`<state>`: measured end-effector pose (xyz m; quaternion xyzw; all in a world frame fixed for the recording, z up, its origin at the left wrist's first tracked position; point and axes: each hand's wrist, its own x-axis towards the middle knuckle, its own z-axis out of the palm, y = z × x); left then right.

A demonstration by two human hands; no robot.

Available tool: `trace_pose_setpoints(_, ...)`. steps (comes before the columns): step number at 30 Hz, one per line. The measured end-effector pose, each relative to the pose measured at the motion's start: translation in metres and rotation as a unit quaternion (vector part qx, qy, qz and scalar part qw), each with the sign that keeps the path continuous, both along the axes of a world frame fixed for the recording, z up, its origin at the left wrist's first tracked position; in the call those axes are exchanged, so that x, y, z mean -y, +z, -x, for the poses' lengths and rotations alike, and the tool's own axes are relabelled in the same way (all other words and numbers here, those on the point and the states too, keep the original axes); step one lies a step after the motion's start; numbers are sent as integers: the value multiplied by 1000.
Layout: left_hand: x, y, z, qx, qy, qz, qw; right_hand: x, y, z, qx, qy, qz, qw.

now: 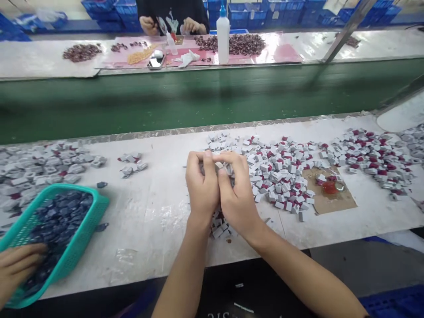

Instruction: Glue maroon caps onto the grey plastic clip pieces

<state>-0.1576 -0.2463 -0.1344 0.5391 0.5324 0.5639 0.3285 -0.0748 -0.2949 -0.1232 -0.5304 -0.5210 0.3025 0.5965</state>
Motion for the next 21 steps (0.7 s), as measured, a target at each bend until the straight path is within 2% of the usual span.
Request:
trace_pose_setpoints(5, -4, -5, 5, -53, -1, 1, 999, 5, -17, -15, 113, 27, -41, 992)
trace_pose_setpoints(9, -8, -6, 8, -79, -10, -1, 997, 5, -20, -28, 176, 58, -52, 981)
trace_pose_setpoints(15, -8, -2, 13, -99, -19, -20, 995, -5, -7, -49, 210, 134, -33, 968)
trace_pose_setpoints(21, -6, 0, 27, -118, -51, -40, 991, -28, 13, -69, 289, 215, 29, 932)
